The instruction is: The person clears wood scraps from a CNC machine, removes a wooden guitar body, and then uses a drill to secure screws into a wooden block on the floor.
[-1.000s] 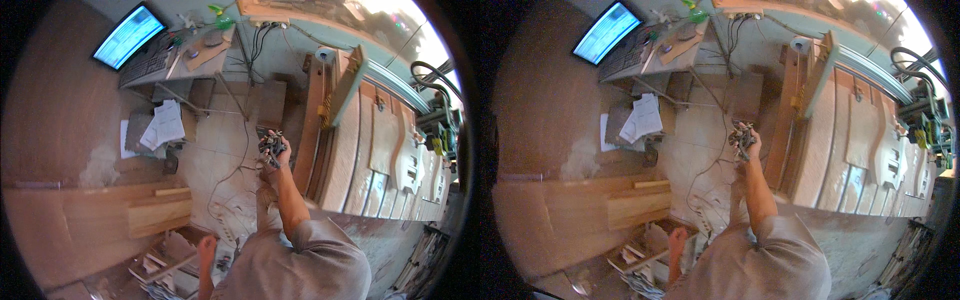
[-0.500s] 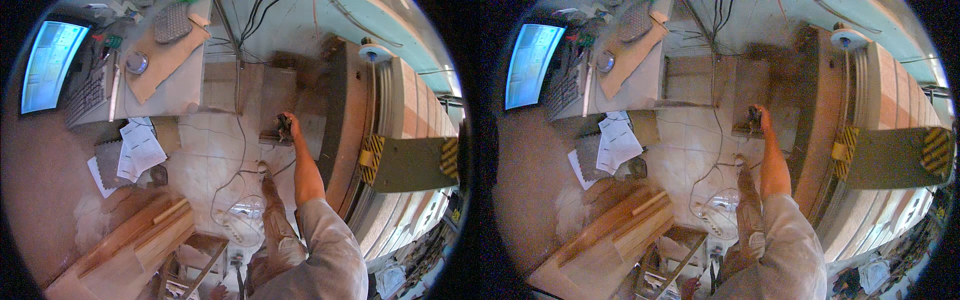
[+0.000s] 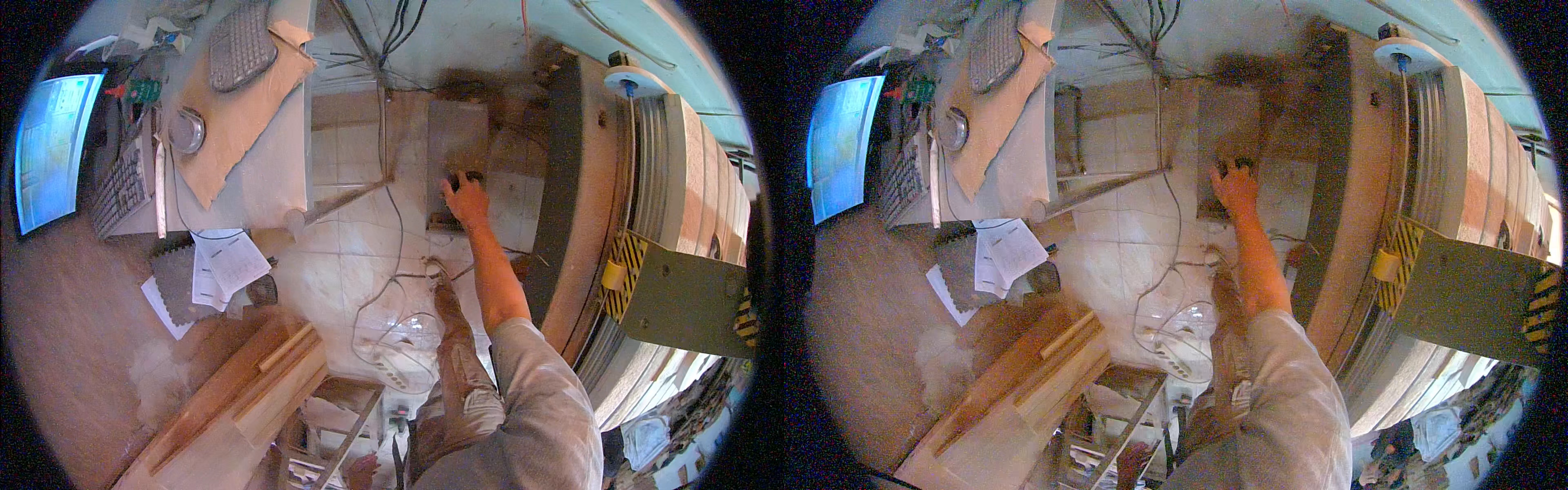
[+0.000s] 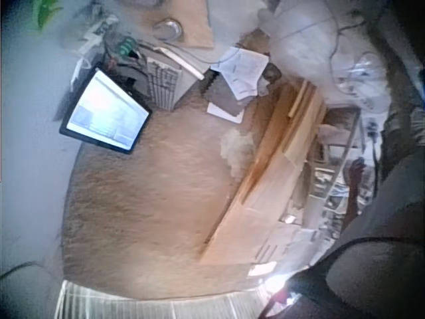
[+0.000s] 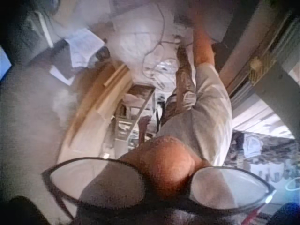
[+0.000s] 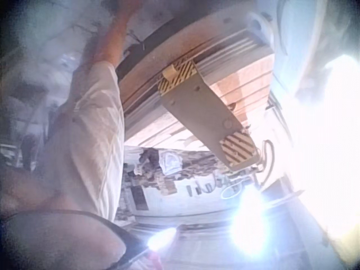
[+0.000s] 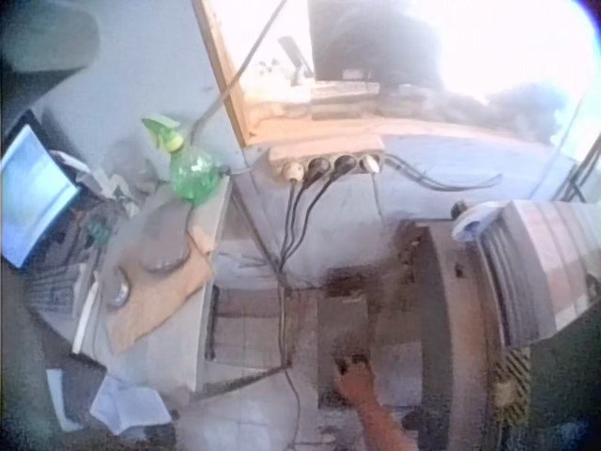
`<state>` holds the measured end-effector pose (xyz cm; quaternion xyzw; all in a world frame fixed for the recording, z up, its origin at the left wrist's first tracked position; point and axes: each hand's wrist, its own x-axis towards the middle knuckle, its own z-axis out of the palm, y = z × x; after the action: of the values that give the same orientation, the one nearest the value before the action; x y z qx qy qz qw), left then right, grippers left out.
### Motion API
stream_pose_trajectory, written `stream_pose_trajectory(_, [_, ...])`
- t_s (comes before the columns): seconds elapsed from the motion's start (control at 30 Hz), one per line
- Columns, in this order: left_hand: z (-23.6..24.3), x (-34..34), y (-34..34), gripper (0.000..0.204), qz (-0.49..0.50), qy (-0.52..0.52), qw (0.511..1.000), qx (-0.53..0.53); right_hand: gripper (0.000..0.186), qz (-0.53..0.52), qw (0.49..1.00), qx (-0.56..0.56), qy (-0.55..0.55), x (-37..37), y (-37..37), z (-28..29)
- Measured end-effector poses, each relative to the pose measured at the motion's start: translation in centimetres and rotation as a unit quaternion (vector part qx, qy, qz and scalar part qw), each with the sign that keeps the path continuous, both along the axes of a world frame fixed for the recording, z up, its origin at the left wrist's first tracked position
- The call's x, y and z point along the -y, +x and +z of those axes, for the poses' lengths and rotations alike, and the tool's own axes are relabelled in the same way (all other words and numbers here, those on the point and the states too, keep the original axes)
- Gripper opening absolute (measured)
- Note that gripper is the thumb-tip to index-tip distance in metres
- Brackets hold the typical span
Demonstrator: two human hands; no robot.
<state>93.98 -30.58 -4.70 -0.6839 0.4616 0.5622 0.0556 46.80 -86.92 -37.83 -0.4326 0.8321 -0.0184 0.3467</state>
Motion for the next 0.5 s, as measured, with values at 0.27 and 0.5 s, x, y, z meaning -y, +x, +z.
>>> stream_pose_trajectory(0.27, [-0.9, 0.8, -0.3, 0.032, 0.149, 0.037, 0.988, -0.032, 0.070, 0.007, 0.984, -0.073, -0.163, -1.9, 0.0, 0.5])
stream_pose_trajectory(0.5, [-1.7, 2.4, -2.4, 0.038, 0.333, 0.165, 0.928, 0.009, 0.063, -0.138, 0.953, -0.054, -0.264, -8.7, -1.3, 2.0])
